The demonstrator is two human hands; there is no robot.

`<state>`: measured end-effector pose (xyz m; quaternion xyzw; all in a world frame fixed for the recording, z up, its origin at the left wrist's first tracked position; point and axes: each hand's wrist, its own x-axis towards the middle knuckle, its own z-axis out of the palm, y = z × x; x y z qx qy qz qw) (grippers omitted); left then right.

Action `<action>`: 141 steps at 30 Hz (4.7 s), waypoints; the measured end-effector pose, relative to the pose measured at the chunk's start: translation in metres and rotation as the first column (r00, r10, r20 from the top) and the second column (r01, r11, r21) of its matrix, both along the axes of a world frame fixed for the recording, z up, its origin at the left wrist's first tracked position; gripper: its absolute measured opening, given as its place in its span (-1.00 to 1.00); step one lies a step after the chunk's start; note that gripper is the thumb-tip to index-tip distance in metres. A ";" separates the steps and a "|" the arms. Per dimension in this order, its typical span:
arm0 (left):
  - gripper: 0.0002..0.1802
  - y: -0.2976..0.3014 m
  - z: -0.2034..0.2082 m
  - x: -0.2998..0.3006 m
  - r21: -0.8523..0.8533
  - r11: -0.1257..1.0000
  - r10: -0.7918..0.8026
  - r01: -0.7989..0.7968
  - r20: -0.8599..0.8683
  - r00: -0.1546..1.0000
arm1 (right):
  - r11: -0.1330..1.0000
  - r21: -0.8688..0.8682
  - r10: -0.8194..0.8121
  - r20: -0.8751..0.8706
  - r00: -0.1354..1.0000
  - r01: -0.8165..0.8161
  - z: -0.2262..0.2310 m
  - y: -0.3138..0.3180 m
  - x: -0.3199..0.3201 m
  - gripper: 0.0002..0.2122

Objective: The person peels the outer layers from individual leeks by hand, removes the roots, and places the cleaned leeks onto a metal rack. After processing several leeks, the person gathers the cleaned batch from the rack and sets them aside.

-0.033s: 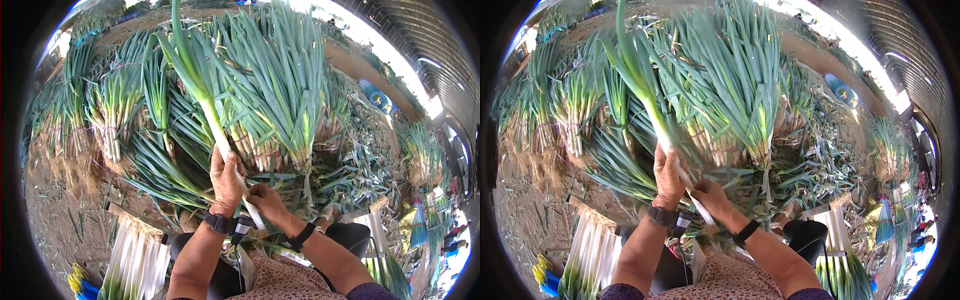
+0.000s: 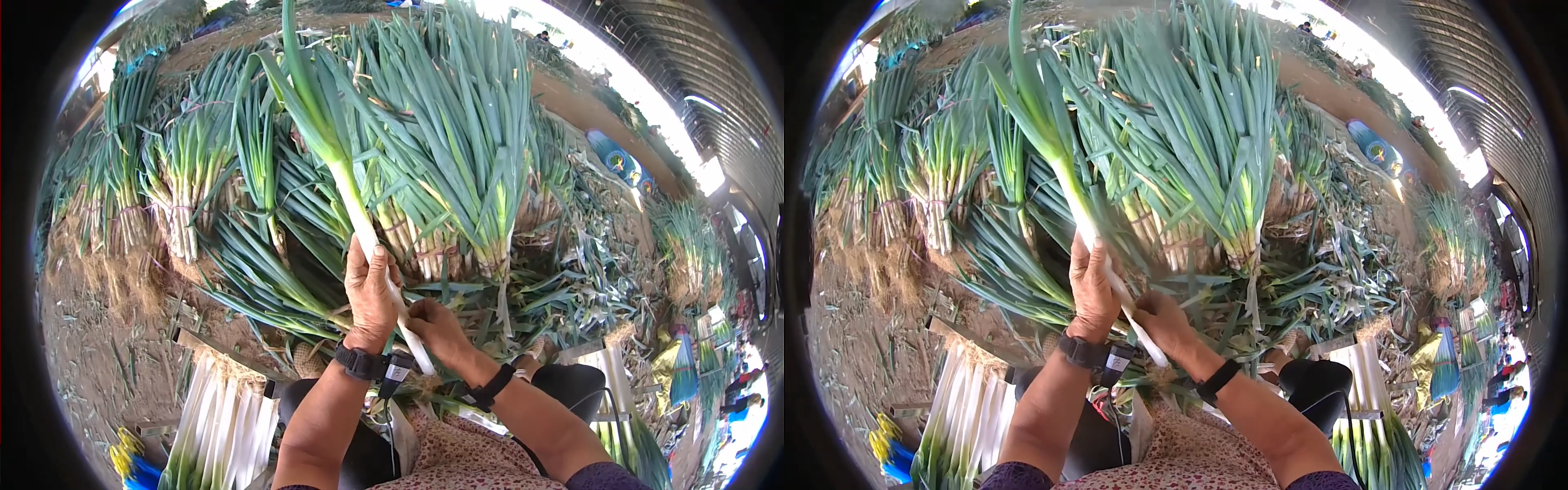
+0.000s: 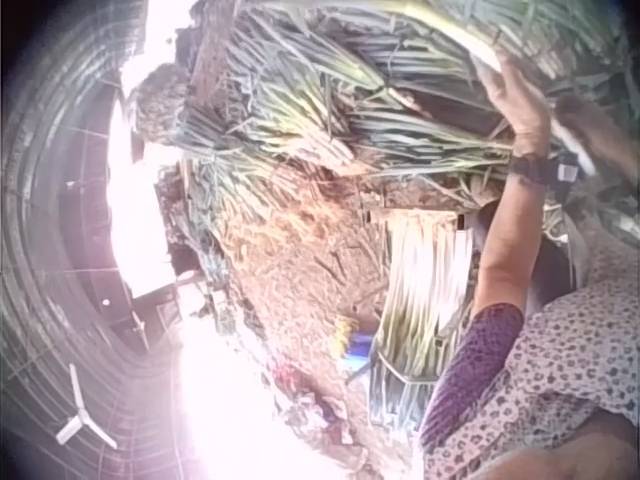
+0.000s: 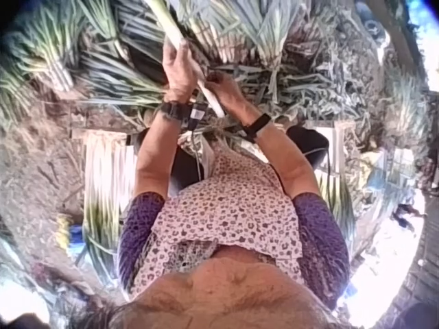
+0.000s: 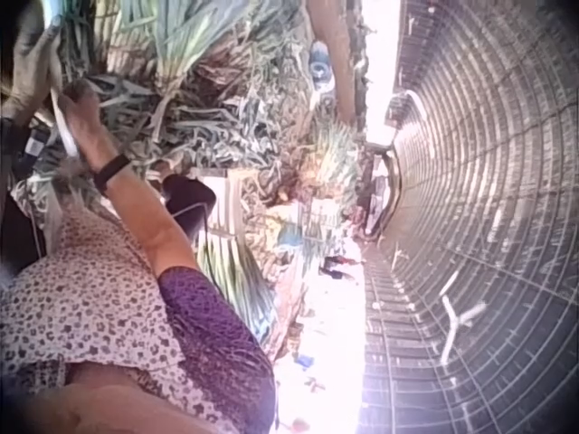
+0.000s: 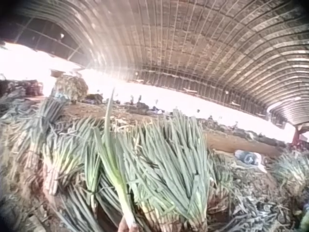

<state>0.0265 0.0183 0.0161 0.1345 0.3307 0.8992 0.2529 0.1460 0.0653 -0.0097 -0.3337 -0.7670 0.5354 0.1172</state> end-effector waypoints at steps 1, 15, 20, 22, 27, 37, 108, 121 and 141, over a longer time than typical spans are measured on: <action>-0.60 -0.002 0.001 -0.003 -0.008 1.000 0.016 -0.016 -0.007 1.000 | 1.000 -0.005 0.014 -0.001 1.000 -0.014 -0.001 -0.002 -0.001 -0.83; -0.85 -0.089 -0.005 -0.031 -0.126 0.960 0.271 -0.250 0.183 0.945 | 0.841 0.485 0.137 0.237 0.962 -0.239 -0.014 -0.035 0.042 -0.79; -0.74 -0.257 0.030 -0.082 -0.067 0.781 0.623 -0.621 0.022 0.782 | 0.650 0.618 0.217 0.407 0.887 -0.443 -0.030 0.005 0.060 -0.80; -0.68 -0.339 0.054 -0.097 -0.188 0.697 0.709 -0.692 0.032 0.705 | 0.686 0.592 0.203 0.403 0.892 -0.424 -0.033 0.018 0.062 -0.84; -0.63 -0.565 0.010 -0.084 -0.276 0.357 0.911 -0.892 -0.106 0.398 | 0.808 0.509 0.258 0.147 0.955 -0.297 -0.051 0.013 0.050 -0.86; -0.51 -0.574 -0.126 -0.027 -0.207 0.347 0.794 -0.915 0.585 0.169 | 0.875 0.384 0.211 0.247 0.946 -0.295 -0.089 0.009 0.104 -0.84; -0.65 -0.614 -0.060 0.081 -0.957 -0.205 -0.479 -0.207 -0.086 0.873 | 0.920 -0.104 0.383 0.434 0.816 -0.377 -0.111 -0.057 0.162 -0.77; -0.60 -0.576 -0.111 0.087 -0.905 -0.316 -0.324 -0.285 -0.180 0.929 | 0.885 -0.050 0.425 0.493 0.759 -0.463 -0.104 -0.055 0.167 -0.76; -0.64 -0.551 -0.096 0.077 -0.941 -0.326 -0.373 -0.092 0.038 0.927 | 0.258 0.451 0.931 0.119 0.344 -0.855 0.027 -0.231 -0.121 -0.78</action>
